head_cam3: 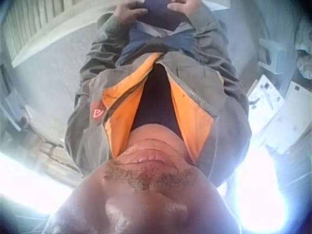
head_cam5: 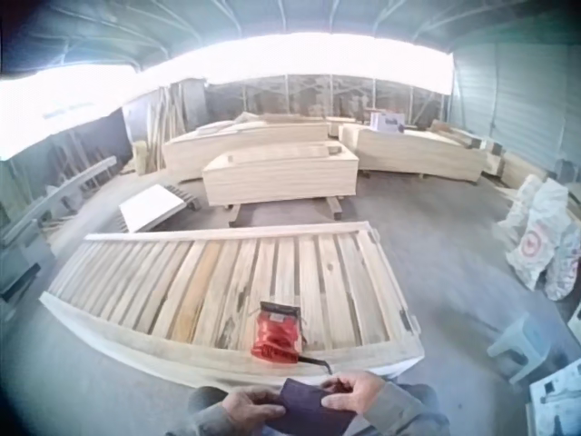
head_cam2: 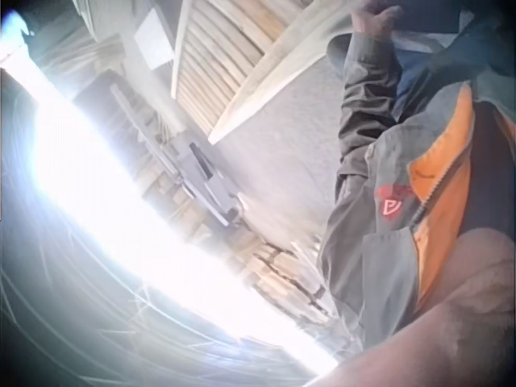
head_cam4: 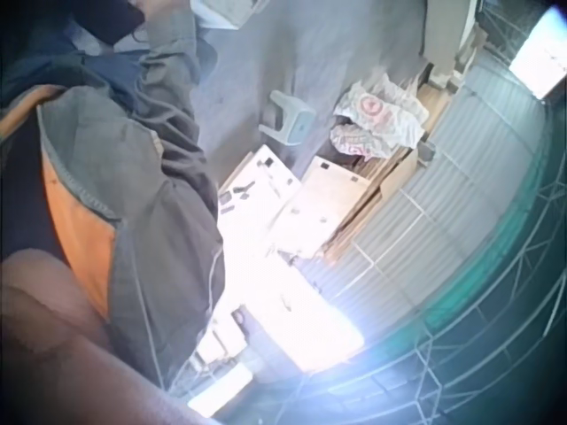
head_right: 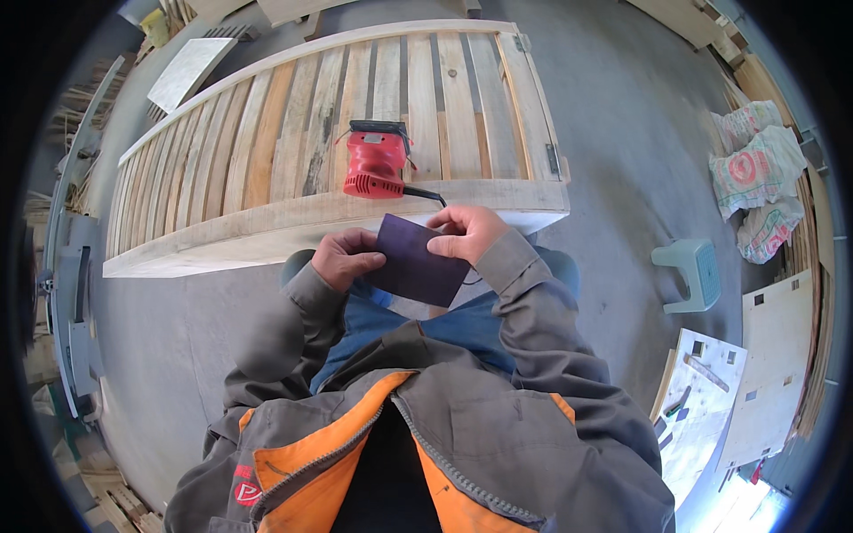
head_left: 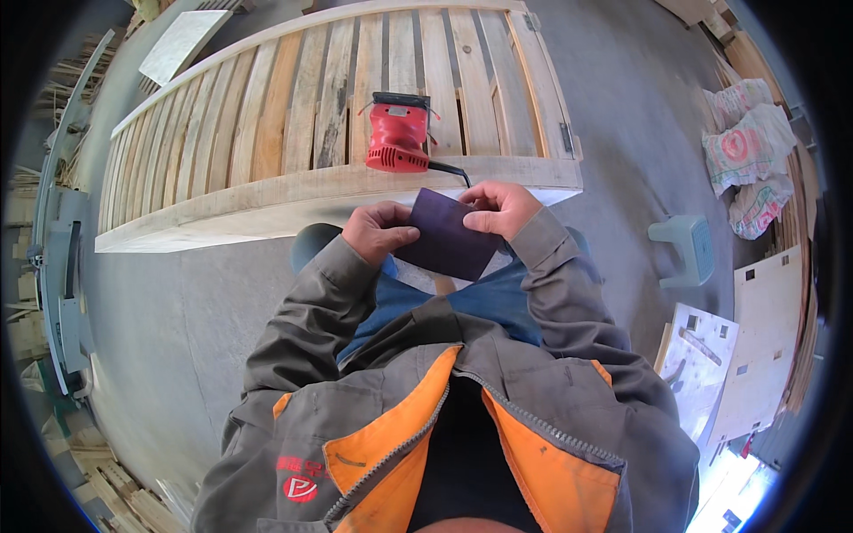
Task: The person selects a sandpaper sheet, attaches it to a red electric sander, and then sands the surface of a wooden structure. The person moves the sander across the wood to smooth the surface.
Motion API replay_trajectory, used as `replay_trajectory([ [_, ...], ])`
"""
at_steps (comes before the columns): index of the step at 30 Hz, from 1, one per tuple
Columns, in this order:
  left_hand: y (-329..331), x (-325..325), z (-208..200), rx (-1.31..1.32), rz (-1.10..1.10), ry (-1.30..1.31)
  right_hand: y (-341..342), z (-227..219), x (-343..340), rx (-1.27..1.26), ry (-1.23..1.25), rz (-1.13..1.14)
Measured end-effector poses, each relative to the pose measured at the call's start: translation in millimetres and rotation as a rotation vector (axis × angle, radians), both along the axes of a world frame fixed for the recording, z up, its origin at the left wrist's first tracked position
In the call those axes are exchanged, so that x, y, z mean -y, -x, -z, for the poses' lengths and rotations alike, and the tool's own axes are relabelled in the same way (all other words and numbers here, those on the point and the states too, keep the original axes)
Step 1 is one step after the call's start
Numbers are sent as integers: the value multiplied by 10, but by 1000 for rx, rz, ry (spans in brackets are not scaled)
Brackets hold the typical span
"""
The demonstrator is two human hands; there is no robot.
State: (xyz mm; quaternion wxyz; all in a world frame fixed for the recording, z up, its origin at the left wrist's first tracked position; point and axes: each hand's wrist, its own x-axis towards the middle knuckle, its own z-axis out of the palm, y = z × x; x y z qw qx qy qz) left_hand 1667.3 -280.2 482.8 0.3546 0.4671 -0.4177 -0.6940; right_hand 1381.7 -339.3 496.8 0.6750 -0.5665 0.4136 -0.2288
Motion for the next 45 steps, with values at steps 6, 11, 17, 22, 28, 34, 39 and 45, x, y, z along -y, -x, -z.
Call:
replay_trajectory([
  [6,-134,-14,133,-424,-303,-83,60,251,9,225,-142,392],
  [11,-25,22,110,-468,-343,-96,-102,448,-194,273,-221,329],
  [17,91,22,260,-457,-321,-112,-378,433,-313,251,-194,296],
  [22,65,16,296,-433,-323,-122,-438,436,-281,215,-138,315],
  [28,38,24,408,-418,-340,-103,-507,402,-262,166,-63,316],
  [34,-64,82,320,-342,-436,-98,-598,126,-274,197,53,385],
  [39,-277,63,304,-412,-459,-124,-670,96,-226,219,471,415],
  [45,-298,99,206,-462,-392,-50,-781,217,-151,373,535,464],
])
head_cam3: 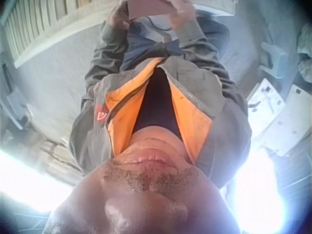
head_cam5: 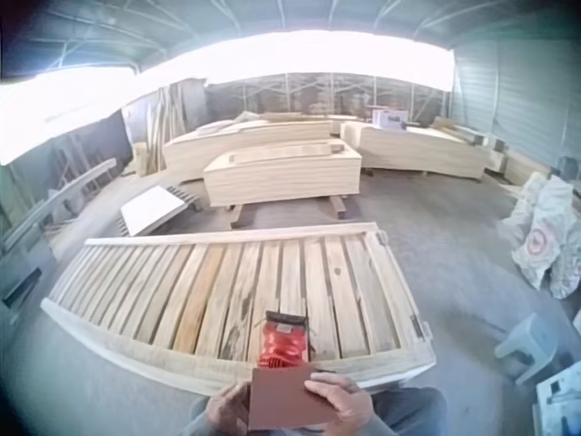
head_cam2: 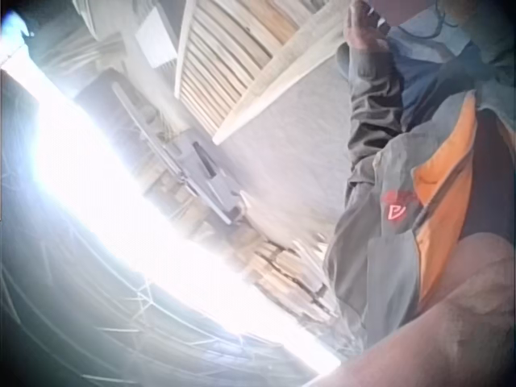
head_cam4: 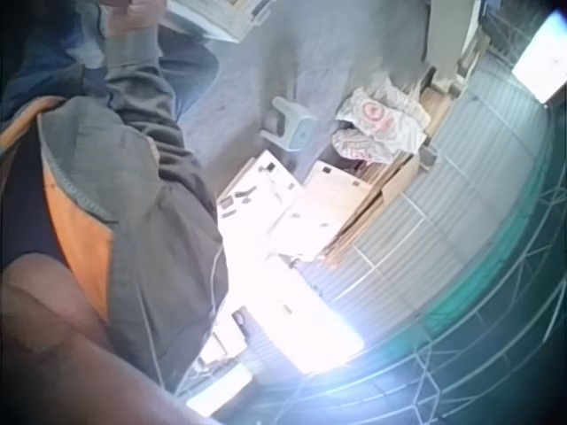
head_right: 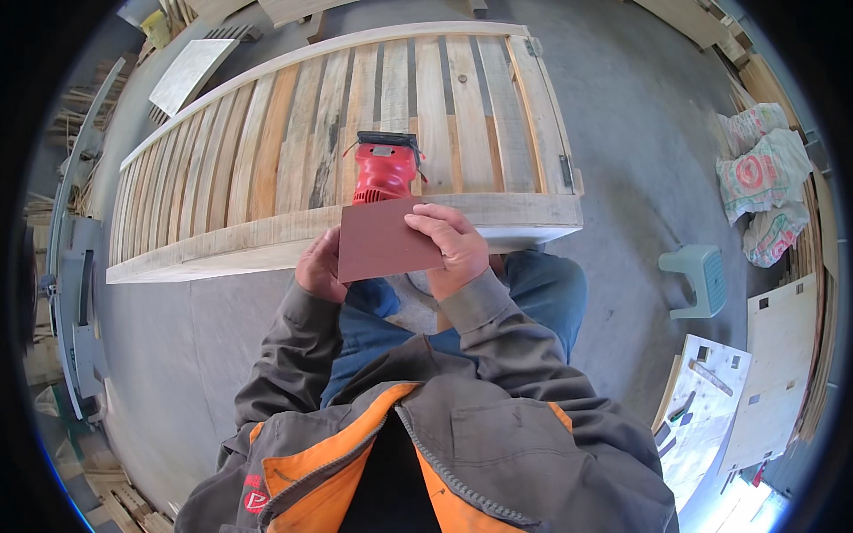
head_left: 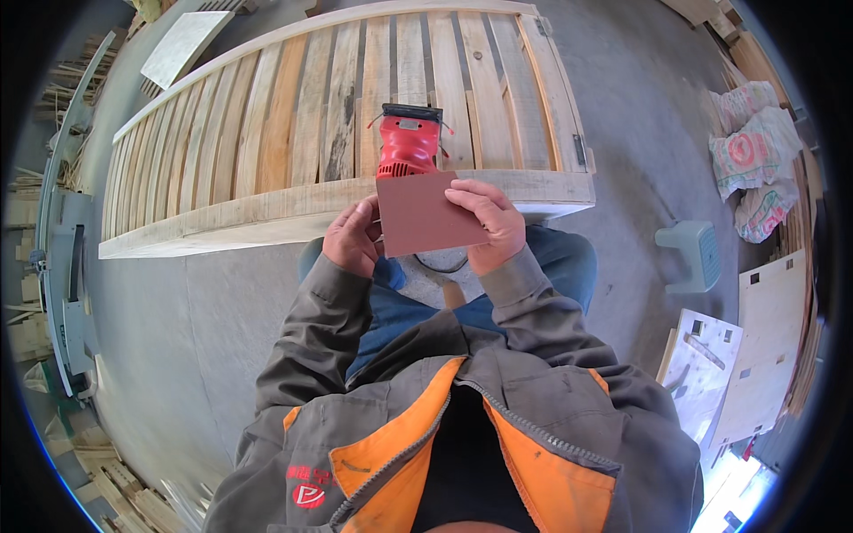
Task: The person selects a sandpaper sheet, attaches it to a red electric sander, and then sands the surface of a wooden structure. The person moves the sander across the wood to smooth the surface.
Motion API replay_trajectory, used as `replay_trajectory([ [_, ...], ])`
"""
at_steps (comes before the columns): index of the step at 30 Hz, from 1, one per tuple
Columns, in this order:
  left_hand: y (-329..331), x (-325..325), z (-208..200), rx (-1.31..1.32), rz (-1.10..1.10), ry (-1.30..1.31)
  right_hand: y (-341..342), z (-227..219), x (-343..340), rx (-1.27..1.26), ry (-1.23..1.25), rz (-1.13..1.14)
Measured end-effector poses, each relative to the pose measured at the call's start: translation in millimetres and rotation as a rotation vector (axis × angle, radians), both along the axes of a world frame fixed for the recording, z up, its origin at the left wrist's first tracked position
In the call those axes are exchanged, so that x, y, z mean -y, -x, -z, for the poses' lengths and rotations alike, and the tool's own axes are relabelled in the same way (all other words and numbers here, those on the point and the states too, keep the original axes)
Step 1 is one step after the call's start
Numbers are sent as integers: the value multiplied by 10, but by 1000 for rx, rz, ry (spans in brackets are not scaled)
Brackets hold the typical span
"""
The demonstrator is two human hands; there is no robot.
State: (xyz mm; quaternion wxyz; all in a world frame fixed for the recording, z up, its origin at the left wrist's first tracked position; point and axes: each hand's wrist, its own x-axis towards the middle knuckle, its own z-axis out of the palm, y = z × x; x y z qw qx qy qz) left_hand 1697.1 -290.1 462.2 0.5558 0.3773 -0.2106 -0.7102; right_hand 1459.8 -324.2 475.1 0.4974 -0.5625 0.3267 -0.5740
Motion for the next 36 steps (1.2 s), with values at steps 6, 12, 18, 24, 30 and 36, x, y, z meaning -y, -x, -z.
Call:
replay_trajectory([
  [6,-119,205,-151,-64,55,-33,-47,-161,47,-581,415,227],
  [12,-126,496,-290,290,-56,-10,-152,-64,131,-609,365,196],
  [18,-211,754,-92,295,-90,-26,-210,87,282,-640,309,159],
  [24,-243,874,59,266,-108,-45,-236,172,450,-633,321,174],
  [30,-229,958,85,223,-128,-40,-231,295,529,-578,191,184],
  [36,-210,974,55,238,-151,-72,-226,285,559,-647,210,185],
])
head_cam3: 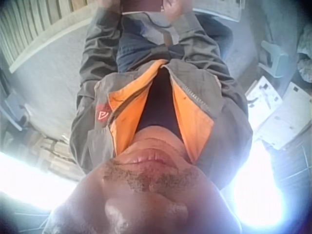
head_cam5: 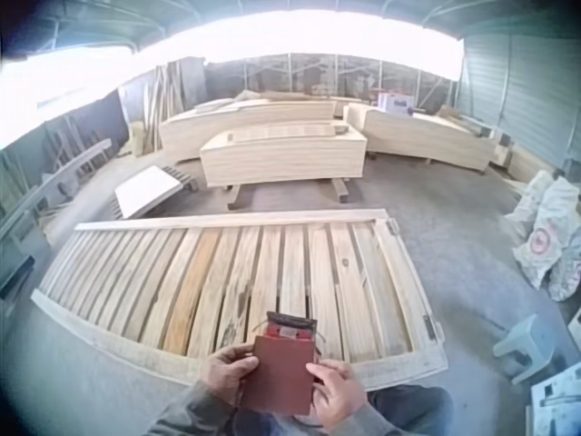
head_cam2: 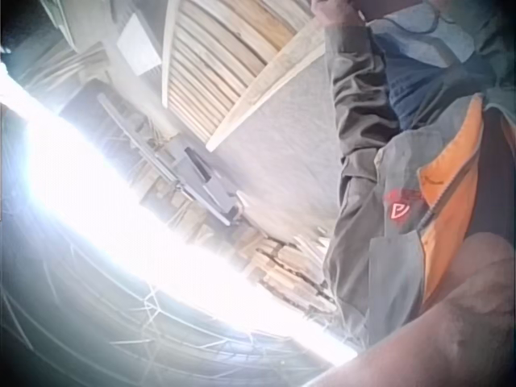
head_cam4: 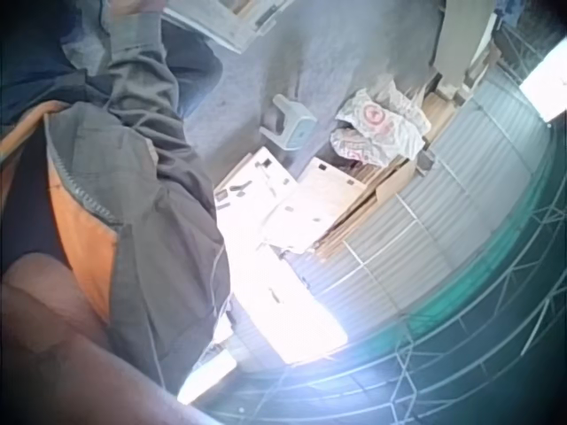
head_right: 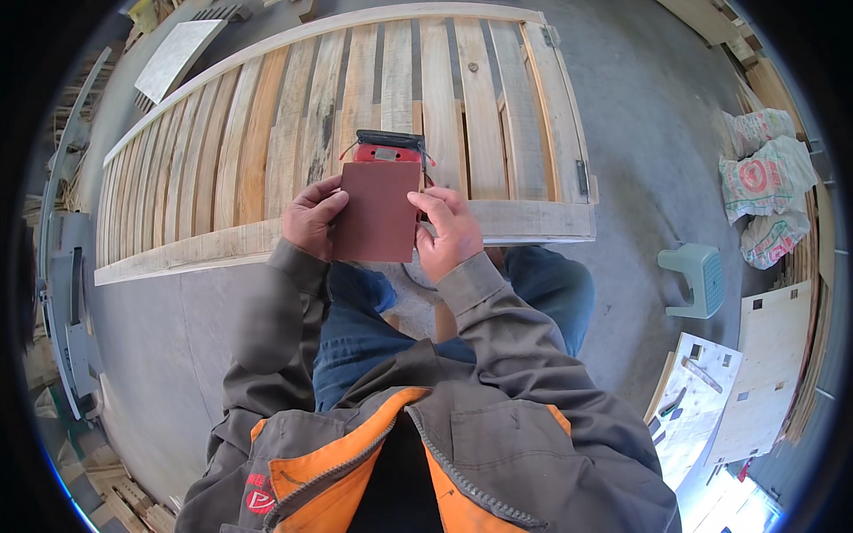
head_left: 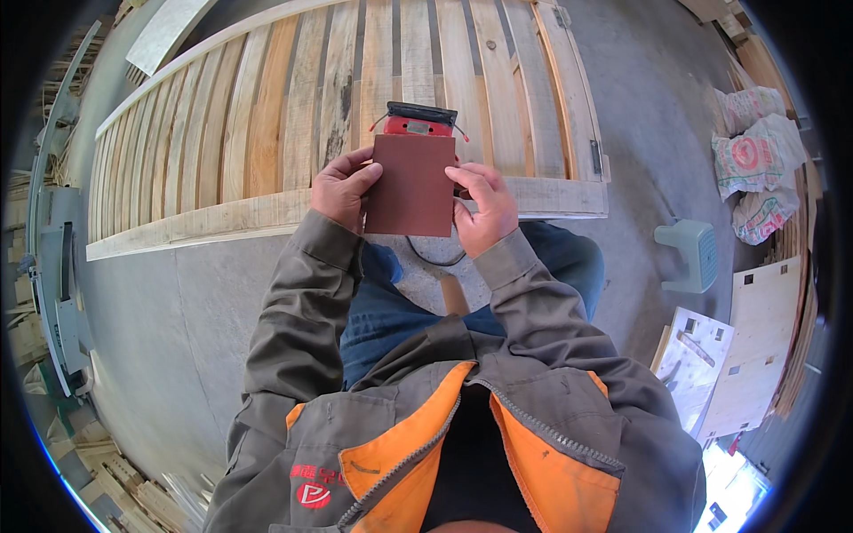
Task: The person selects a sandpaper sheet, attaches it to a red electric sander, and then sands the surface of a wooden structure. The person moves the sander across the wood to smooth the surface.
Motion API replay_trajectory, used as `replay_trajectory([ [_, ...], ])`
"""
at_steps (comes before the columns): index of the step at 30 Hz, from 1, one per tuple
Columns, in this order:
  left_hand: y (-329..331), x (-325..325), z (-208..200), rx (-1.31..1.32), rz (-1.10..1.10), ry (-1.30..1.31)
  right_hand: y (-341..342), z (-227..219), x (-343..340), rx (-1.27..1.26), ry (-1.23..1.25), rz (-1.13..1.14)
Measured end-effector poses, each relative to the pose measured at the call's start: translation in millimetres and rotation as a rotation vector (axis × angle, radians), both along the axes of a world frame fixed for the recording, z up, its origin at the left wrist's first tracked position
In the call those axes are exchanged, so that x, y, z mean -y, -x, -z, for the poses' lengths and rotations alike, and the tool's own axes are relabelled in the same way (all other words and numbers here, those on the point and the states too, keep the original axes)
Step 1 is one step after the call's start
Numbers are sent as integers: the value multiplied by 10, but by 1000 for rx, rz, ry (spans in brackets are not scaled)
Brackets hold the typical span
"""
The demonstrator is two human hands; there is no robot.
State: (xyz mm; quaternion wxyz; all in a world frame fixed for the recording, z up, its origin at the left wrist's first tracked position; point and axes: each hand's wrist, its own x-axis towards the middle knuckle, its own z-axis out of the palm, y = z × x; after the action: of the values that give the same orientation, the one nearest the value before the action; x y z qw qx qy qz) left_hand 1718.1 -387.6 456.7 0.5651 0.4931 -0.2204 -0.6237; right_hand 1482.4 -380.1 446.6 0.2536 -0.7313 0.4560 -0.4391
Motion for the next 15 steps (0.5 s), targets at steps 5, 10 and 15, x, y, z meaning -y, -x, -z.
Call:
replay_trajectory([
  [5,-28,23,53,13,-3,11,-6,-22,5,14,-40,-20],
  [10,48,-92,1,22,12,-39,32,-40,-66,7,-39,-100],
  [15,31,-219,58,8,66,-71,62,-38,-206,17,3,-75],
])
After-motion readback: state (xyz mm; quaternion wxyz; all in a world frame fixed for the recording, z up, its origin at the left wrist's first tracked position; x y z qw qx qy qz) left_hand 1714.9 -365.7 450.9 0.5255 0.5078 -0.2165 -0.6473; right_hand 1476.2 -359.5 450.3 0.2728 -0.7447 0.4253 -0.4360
